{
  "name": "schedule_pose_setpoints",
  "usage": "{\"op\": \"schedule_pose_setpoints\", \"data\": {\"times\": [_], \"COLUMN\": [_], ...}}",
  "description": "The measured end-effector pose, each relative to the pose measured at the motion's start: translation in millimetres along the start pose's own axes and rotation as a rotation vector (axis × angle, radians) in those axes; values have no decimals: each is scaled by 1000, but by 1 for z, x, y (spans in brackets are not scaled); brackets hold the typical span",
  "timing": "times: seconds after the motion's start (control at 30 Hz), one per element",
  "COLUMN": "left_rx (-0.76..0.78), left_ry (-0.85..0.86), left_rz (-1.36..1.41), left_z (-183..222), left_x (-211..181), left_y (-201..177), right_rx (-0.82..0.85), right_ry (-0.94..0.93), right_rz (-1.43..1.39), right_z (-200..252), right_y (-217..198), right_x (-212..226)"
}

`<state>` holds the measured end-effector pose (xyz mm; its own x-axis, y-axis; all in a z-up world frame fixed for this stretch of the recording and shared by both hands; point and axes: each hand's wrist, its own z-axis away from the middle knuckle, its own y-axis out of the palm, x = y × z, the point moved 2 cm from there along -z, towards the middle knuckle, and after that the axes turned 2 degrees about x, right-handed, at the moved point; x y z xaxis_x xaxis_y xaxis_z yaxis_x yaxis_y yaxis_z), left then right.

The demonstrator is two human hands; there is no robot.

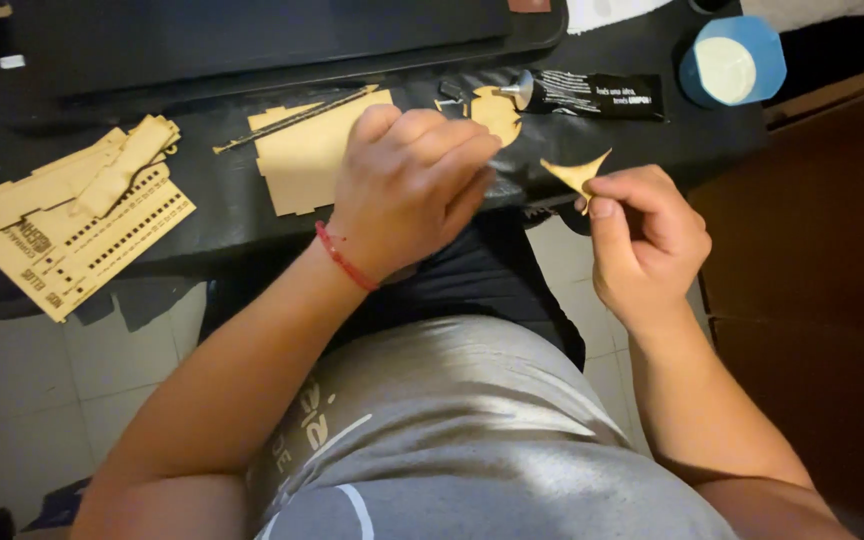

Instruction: Inspecting and assembling laser-cut wooden pieces by applying glue and joining parts together.

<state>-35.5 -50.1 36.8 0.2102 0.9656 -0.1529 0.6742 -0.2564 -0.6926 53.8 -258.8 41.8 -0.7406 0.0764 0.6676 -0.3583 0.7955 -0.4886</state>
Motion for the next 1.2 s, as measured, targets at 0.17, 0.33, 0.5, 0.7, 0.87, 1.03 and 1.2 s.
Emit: {"op": "schedule_pose_setpoints", "data": {"times": [0.17, 0.33, 0.5, 0.7, 0.87, 1.03, 1.2], "left_rx": [-28, 29, 6, -28, -53, -34, 42], "left_ry": [-162, -164, -142, -173, -197, -124, -249], "left_rz": [308, 488, 504, 423, 405, 395, 489], "left_z": [-5, -16, -14, -15, -16, -13, 0], "left_x": [-16, -21, -27, -28, -23, -24, -11], "left_y": [-8, -14, -17, -21, -27, -27, -21], "right_rx": [32, 5, 97, 15, -34, -33, -93], "right_ry": [-91, -111, 220, -32, -48, -43, -48], "right_rz": [4, -72, -233, 19, 31, 33, 13], "right_z": [5, 6, 8, 4, 6, 10, 11], "right_y": [1, 3, 4, 4, -1, -1, -11], "right_x": [-1, 0, 4, 20, 23, 22, 15]}}
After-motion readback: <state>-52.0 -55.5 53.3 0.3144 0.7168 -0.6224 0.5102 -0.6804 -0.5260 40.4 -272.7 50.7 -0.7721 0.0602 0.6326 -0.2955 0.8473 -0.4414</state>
